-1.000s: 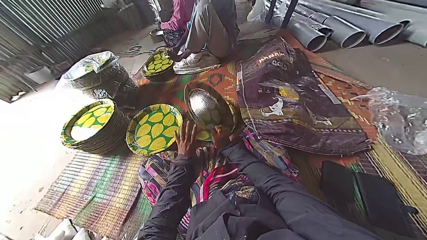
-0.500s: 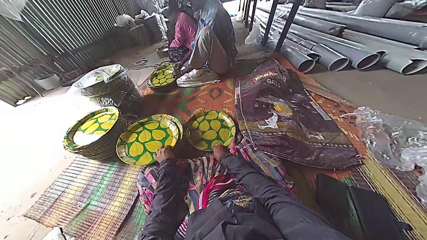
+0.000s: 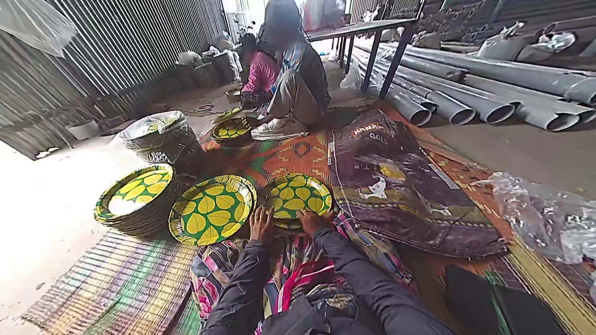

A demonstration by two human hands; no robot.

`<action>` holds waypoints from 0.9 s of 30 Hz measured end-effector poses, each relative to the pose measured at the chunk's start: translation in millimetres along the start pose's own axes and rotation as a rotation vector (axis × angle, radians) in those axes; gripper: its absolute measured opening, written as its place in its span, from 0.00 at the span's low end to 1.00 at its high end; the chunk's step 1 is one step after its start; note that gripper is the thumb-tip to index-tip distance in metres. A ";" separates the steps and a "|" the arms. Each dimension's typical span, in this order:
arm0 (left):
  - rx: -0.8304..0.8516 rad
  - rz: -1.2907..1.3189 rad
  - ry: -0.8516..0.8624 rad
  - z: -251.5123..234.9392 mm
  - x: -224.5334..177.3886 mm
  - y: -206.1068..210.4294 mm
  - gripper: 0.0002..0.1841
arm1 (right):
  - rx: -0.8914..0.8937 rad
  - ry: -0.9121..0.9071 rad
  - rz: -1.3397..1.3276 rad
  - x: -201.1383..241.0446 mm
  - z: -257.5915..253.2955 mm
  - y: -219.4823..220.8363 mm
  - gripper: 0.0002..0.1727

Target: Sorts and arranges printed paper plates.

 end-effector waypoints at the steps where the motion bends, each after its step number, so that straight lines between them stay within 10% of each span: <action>1: -0.096 0.024 0.010 -0.9 1.9 -3.5 0.30 | -0.116 -0.007 -0.027 0.0 -0.1 -10.6 0.21; 7: -0.589 -0.025 -0.043 10.0 15.7 -35.9 0.31 | -0.971 -0.052 -0.150 15.2 9.2 -84.3 0.12; 11: -0.964 -0.213 0.037 32.4 -6.8 -55.7 0.16 | -0.922 -0.490 -0.169 71.1 6.9 -94.1 0.09; 16: -0.662 -0.245 -0.020 29.3 -13.8 -58.1 0.25 | -0.687 -0.698 -0.131 111.0 -19.8 -37.6 0.11; 22: 0.281 0.011 -0.634 11.2 81.9 -7.7 0.17 | -0.034 0.031 -0.060 29.1 -34.6 41.3 0.40; 27: 0.294 -0.097 -0.731 9.7 81.4 -8.7 0.18 | 0.344 0.197 0.174 13.1 -21.8 63.1 0.18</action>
Point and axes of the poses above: each hand's wrist, its own z-axis away from the middle knuckle, its own y-axis out of the palm, x = y × z, the point moved 7 cm from there along -z, towards the middle knuckle
